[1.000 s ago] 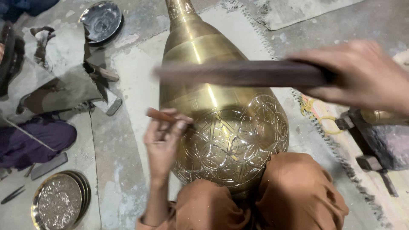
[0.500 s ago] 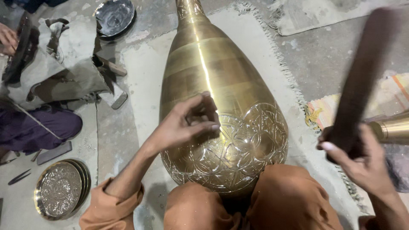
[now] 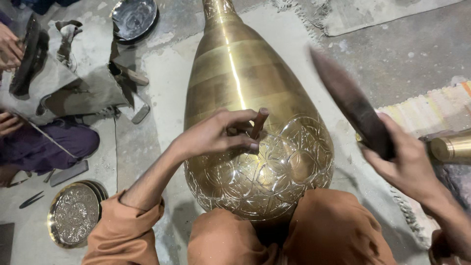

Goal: The person sits on the floor with a large brass vessel held between their legs, positions a small punch against a decorative pattern on the vessel's surface, and repeatedly strikes the punch with a wooden mallet, repositioning the punch across the patterned band to work the design into the metal.

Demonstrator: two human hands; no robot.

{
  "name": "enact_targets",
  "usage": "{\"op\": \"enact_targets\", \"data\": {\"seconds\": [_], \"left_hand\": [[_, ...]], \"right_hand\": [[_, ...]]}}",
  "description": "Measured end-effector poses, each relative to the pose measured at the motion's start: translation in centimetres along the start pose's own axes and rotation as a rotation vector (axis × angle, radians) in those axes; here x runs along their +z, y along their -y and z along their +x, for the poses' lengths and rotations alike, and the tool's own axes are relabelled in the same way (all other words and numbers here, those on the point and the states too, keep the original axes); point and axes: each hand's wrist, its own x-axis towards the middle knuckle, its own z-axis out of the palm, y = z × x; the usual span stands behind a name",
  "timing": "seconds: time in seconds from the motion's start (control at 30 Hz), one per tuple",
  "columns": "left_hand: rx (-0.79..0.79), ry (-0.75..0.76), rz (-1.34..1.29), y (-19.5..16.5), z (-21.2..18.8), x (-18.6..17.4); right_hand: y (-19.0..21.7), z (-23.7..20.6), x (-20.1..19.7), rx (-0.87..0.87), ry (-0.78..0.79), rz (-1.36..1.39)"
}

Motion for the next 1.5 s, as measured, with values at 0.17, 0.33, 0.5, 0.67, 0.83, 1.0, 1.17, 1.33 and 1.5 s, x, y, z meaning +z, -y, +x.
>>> {"op": "enact_targets", "data": {"seconds": [0.17, 0.33, 0.5, 0.67, 0.83, 1.0, 1.17, 1.33, 1.5], "left_hand": [[0.000, -0.005, -0.012, -0.6, -0.4, 0.1], [0.004, -0.002, -0.006, -0.4, -0.3, -0.3], [-0.030, 0.035, -0.077, 0.1, -0.3, -0.5], [0.052, 0.031, 0.011, 0.6, -0.1, -0.6], [0.031, 0.067, 0.027, 1.1, 0.2, -0.6], [-0.061, 0.132, 0.115, 0.7, 0.4, -0.6], [0.109, -0.086, -0.183, -1.6, -1.4, -0.3], [-0.091, -0.137, -0.241, -3.4, -2.2, 1.2], [-0.198, -0.160, -0.292, -3.8, -1.9, 1.9]], "right_hand": [[1.0, 2.6, -2.1, -0.095, -0.109, -0.131], [2.9, 3.4, -1.9, -0.224, -0.159, -0.084], [5.2, 3.8, -0.8, 0.153, -0.095, 0.677], [6.0, 3.6, -0.9, -0.078, -0.044, 0.254], [4.6, 2.8, 0.0, -0.157, -0.073, 0.025], [2.9, 2.2, 0.2, -0.223, 0.032, -0.344], [2.2, 1.1, -0.7, -0.163, -0.109, 0.009], [2.0, -0.4, -0.8, -0.065, -0.091, 0.149], [2.2, -1.3, -0.8, -0.004, -0.100, 0.193]]}}
